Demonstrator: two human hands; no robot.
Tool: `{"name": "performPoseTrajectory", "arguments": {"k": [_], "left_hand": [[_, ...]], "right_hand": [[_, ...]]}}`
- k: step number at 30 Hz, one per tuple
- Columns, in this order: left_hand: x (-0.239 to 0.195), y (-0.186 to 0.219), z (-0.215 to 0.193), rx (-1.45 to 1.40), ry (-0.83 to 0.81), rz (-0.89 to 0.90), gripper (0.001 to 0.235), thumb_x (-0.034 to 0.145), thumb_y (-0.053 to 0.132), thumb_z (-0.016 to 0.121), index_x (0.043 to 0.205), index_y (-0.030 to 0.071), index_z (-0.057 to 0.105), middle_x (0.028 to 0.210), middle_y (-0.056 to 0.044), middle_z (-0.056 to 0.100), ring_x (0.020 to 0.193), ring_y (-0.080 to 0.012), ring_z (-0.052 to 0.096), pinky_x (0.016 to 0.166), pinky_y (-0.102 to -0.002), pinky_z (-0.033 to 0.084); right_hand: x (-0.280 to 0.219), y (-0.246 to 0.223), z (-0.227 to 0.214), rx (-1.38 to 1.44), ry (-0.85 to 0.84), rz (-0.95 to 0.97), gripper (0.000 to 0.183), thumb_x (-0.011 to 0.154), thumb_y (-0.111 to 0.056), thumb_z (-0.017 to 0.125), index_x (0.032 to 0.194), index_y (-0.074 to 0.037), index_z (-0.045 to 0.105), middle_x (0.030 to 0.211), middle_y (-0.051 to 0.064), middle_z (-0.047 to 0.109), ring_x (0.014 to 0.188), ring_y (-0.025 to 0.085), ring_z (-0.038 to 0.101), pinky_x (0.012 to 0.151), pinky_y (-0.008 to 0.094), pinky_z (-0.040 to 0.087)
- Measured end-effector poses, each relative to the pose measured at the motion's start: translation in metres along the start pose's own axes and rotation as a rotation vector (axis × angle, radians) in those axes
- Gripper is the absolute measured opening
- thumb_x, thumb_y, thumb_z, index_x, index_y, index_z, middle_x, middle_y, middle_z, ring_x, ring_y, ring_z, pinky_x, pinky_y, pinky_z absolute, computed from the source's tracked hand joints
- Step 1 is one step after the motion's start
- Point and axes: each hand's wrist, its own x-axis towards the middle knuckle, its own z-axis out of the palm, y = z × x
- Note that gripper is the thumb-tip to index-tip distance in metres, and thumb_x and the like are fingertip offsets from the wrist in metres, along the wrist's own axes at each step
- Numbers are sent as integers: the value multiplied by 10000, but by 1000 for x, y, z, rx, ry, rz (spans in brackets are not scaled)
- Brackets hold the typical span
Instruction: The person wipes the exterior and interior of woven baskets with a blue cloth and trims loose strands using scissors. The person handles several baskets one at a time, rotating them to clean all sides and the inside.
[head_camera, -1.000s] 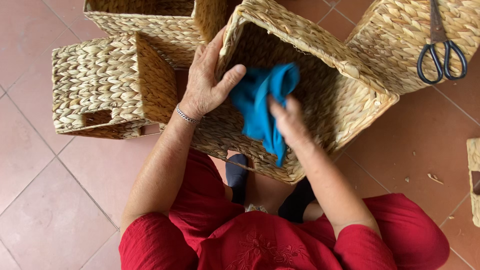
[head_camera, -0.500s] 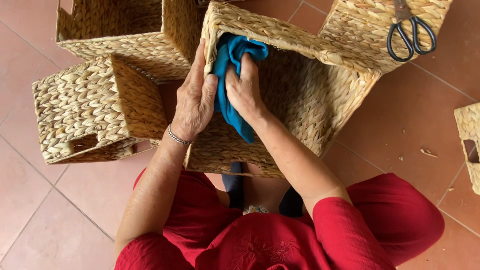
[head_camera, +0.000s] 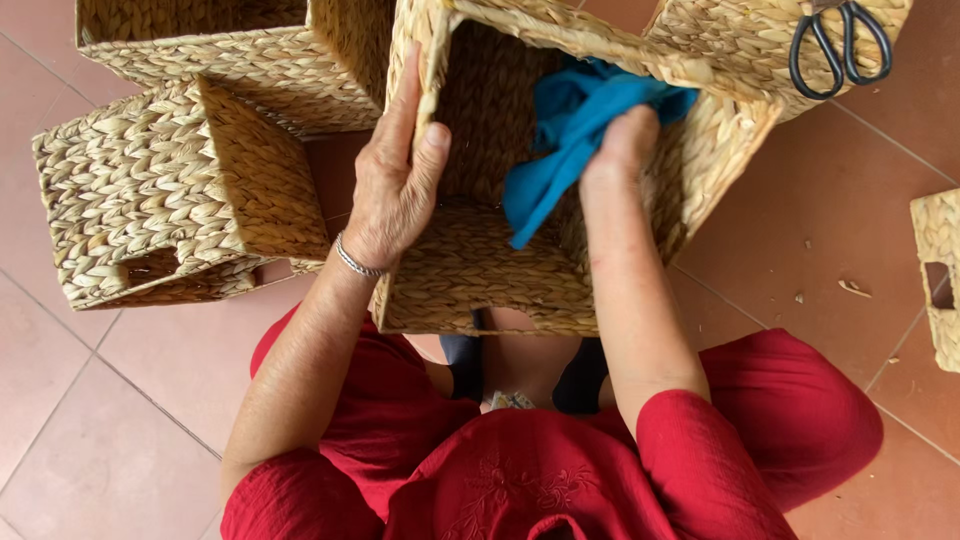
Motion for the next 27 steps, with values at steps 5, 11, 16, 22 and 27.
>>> {"name": "performPoseTrajectory", "arguments": {"k": [5, 11, 16, 22, 27], "left_hand": [[-12, 21, 7, 35, -36, 69, 574, 1230, 364, 547, 1673, 176, 235, 1728, -80, 329, 1578, -259, 341, 1340, -358, 332], [-9, 30, -6, -17, -163, 32, 723, 1173, 383, 628, 1674, 106, 186, 1717, -121, 249, 1593, -287, 313, 1354, -357, 329], [2, 27, -7, 7, -182, 59, 631, 1208, 303, 605, 1667, 126, 210, 1735, -100, 279, 1587, -267, 308, 1320, -340, 296], [-8, 14, 0, -129, -122, -41, 620, 1222, 255, 578, 1664, 99, 173, 1731, -120, 285, 1569, -241, 323, 1335, -336, 330], [-7, -5, -4, -134, -66, -54, 580, 1243, 228, 569, 1671, 112, 194, 1730, -90, 334, 1552, -213, 371, 1295, -308, 358]], "right_hand": [[-2, 86, 23, -395, -124, 49, 322, 909, -53, 497, 1202, -157, 583, 1128, 107, 725, 1021, 262, 699, 874, 386, 568], [7, 107, 20, -1839, -488, -570, 285, 1062, -330, 626, 1270, -137, 640, 1182, 174, 693, 1012, 378, 728, 840, 475, 592], [-49, 119, 7, -1997, -927, -508, 558, 900, -349, 661, 1397, -111, 572, 1435, 349, 422, 906, 429, 677, 714, 510, 569], [-54, 120, -31, -2240, -1253, 76, 428, 947, -251, 598, 1371, -236, 652, 1335, 180, 632, 1165, 369, 638, 945, 497, 542], [42, 47, -22, -2199, -569, -264, 246, 961, -155, 697, 1179, -55, 753, 1144, 240, 710, 1097, 373, 674, 961, 480, 569]]}}
